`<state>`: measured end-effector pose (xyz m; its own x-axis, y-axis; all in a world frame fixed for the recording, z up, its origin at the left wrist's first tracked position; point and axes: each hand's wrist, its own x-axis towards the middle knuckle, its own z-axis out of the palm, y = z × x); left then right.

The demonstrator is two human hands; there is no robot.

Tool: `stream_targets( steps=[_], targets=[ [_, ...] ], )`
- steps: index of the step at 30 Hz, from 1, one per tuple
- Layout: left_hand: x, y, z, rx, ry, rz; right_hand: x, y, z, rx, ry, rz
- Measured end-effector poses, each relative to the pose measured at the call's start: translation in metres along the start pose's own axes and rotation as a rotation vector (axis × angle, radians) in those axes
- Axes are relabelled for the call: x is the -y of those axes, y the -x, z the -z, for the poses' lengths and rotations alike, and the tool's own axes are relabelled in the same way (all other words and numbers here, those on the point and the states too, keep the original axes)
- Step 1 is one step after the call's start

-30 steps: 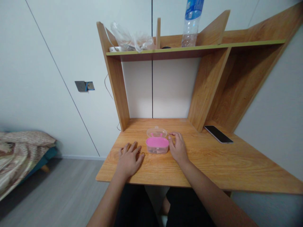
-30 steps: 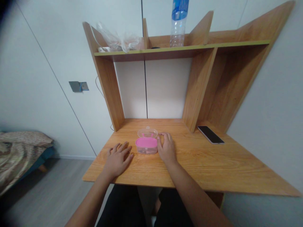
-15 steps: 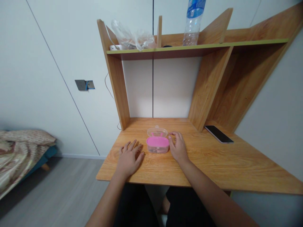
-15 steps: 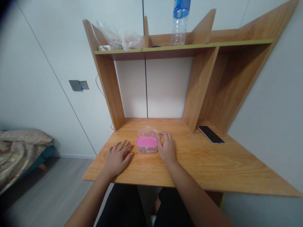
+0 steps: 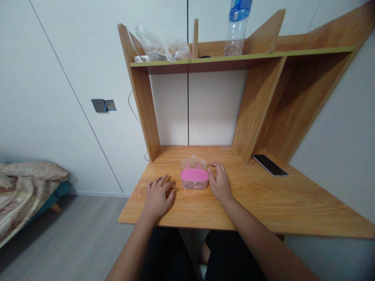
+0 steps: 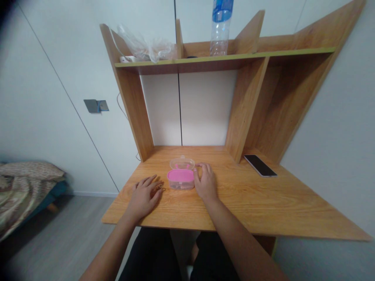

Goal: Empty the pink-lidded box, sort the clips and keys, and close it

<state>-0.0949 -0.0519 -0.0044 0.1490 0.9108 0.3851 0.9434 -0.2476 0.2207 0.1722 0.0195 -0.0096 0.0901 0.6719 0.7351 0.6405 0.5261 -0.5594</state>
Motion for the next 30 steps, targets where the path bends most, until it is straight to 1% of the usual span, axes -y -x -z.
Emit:
stream_targets(
  steps=[8,16,26,30],
  targets=[
    [0.002,0.000,-0.001,0.033,0.062,0.003,-0.001,0.000,0.000,-0.008,-0.004,0.015],
    [0.008,-0.002,-0.001,0.019,0.181,0.001,-0.003,0.001,-0.001,0.008,-0.012,-0.001],
    [0.013,-0.002,-0.008,-0.012,0.236,0.001,-0.002,0.001,0.000,0.006,-0.010,0.002],
    [0.015,-0.002,-0.007,-0.025,0.281,-0.005,-0.001,0.000,0.000,-0.005,-0.009,0.015]
  ],
)
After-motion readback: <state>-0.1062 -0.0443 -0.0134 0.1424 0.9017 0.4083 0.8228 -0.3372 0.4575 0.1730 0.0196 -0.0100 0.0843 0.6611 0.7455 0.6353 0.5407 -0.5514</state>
